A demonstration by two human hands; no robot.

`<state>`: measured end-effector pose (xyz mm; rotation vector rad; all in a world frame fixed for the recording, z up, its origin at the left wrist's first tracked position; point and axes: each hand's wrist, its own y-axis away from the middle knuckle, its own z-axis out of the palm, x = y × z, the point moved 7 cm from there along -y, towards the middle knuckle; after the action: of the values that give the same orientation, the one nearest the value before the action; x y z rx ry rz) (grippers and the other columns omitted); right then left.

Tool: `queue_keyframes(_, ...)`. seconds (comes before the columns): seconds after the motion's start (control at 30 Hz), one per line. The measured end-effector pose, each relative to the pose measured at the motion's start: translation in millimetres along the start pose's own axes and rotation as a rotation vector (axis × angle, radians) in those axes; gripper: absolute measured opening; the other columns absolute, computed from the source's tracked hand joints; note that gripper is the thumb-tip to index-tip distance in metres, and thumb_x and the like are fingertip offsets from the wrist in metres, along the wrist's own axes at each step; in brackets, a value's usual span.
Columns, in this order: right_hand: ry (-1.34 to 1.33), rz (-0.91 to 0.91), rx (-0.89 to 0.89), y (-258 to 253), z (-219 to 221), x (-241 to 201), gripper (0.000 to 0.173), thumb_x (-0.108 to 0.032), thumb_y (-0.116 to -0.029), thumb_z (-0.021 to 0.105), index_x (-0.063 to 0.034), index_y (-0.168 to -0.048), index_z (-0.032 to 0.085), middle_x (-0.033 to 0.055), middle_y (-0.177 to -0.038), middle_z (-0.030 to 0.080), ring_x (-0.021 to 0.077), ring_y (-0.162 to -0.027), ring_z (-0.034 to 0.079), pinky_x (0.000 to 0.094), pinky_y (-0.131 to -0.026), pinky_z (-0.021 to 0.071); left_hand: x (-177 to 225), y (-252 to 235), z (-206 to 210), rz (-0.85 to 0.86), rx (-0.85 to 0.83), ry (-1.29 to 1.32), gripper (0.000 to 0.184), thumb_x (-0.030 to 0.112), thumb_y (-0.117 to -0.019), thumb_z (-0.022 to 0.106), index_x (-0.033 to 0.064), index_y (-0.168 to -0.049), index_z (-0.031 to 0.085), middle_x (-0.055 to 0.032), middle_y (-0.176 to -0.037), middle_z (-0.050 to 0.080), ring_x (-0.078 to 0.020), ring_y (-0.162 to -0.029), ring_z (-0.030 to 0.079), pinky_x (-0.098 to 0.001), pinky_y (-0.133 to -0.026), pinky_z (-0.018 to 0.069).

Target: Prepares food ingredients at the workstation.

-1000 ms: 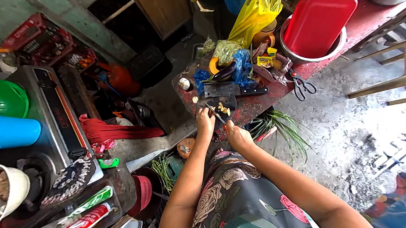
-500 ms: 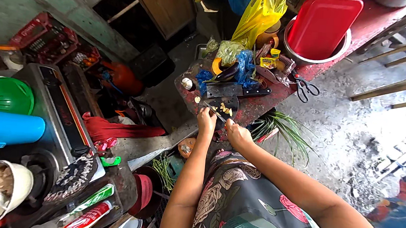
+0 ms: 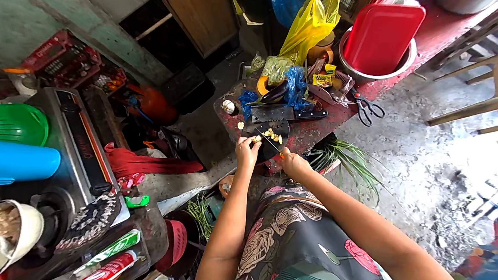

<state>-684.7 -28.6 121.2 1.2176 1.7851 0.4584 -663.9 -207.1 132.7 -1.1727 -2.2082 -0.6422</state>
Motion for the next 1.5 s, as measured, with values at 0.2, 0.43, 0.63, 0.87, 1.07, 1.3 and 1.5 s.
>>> queue_keyframes(0.2,0.015,0.028,0.046,3.9,-8.3,4.6,0.042,-0.027,-0.1112,0.039,-0.0051,-0.146,0.044,0.0259,-0.129,0.064,0.043,-0.122,0.063,0.0617,-0.099,0.0499,-2.7,-0.5,-1.4,-0.025,-0.091,0.045,0.042,0.016,-0.1004,0.065,0.0037,-0.14,0.059,-0.0233,-0.123,0.066,-0.0352,-0.11,0.066,-0.0507,-0.099,0.0512)
queue_keyframes(0.43,-0.035,0.002,-0.02,10.8,14.8,-4.9,0.042,-0.027,-0.1113,0.038,-0.0038,-0.147,0.041,0.0265,-0.13,0.063,0.0427,-0.124,0.062,0.0604,-0.1,0.0495,0.1,8.6,1.2,-0.075,0.031,0.042,0.029,0.014,-0.0983,0.068,-0.0016,-0.123,0.069,-0.0237,-0.122,0.065,-0.0333,-0.109,0.065,-0.0456,-0.099,0.0524)
queue_keyframes(0.63,0.028,0.0,-0.019,21.4,9.9,-12.8,0.042,-0.028,-0.112,0.036,-0.0046,-0.146,0.042,0.0258,-0.129,0.064,0.0424,-0.123,0.063,0.0592,-0.1,0.0504,3.7,7.6,-1.4,-0.022,0.023,-0.035,0.022,0.008,-0.0983,0.065,-0.0036,-0.117,0.071,-0.0237,-0.122,0.066,-0.0351,-0.116,0.064,-0.0477,-0.104,0.0494)
queue_keyframes(0.87,0.084,0.043,-0.002,26.3,17.2,-20.8,0.04,-0.025,-0.1127,0.03,-0.004,-0.145,0.041,0.026,-0.125,0.065,0.0427,-0.12,0.065,0.0582,-0.096,0.0527,9.1,7.1,1.5,-0.086,0.01,-0.057,0.022,0.008,-0.0981,0.065,-0.0048,-0.116,0.07,-0.0248,-0.12,0.066,-0.037,-0.116,0.063,-0.0496,-0.103,0.0491)
queue_keyframes(1.07,0.079,0.056,-0.015,20.8,11.7,-26.8,0.039,-0.024,-0.1119,0.033,-0.0049,-0.144,0.042,0.0249,-0.127,0.065,0.0415,-0.121,0.065,0.0582,-0.097,0.0526,12.4,5.2,1.9,-0.077,-0.006,-0.059,0.022,0.006,-0.0981,0.064,-0.0055,-0.116,0.069,-0.0255,-0.12,0.065,-0.0377,-0.115,0.063,-0.0497,-0.102,0.0499)
queue_keyframes(1.3,0.006,0.045,-0.034,6.8,9.5,-28.7,0.04,-0.026,-0.1123,0.035,-0.0046,-0.145,0.041,0.0253,-0.13,0.064,0.0413,-0.123,0.064,0.0587,-0.099,0.0513,12.3,5.0,3.5,-0.049,0.003,-0.051,0.023,0.005,-0.0977,0.064,-0.0061,-0.118,0.068,-0.0261,-0.12,0.065,-0.038,-0.113,0.064,-0.0502,-0.101,0.0507)
queue_keyframes(1.5,-0.096,-0.013,-0.019,-3.5,10.6,-21.2,0.041,-0.023,-0.1103,0.042,-0.0022,-0.145,0.043,0.0268,-0.129,0.063,0.0418,-0.124,0.063,0.0593,-0.101,0.0498,11.7,5.4,7.6,-0.009,0.016,-0.028,0.026,0.007,-0.0976,0.067,-0.0052,-0.121,0.067,-0.0251,-0.122,0.065,-0.037,-0.115,0.063,-0.0482,-0.104,0.0495)
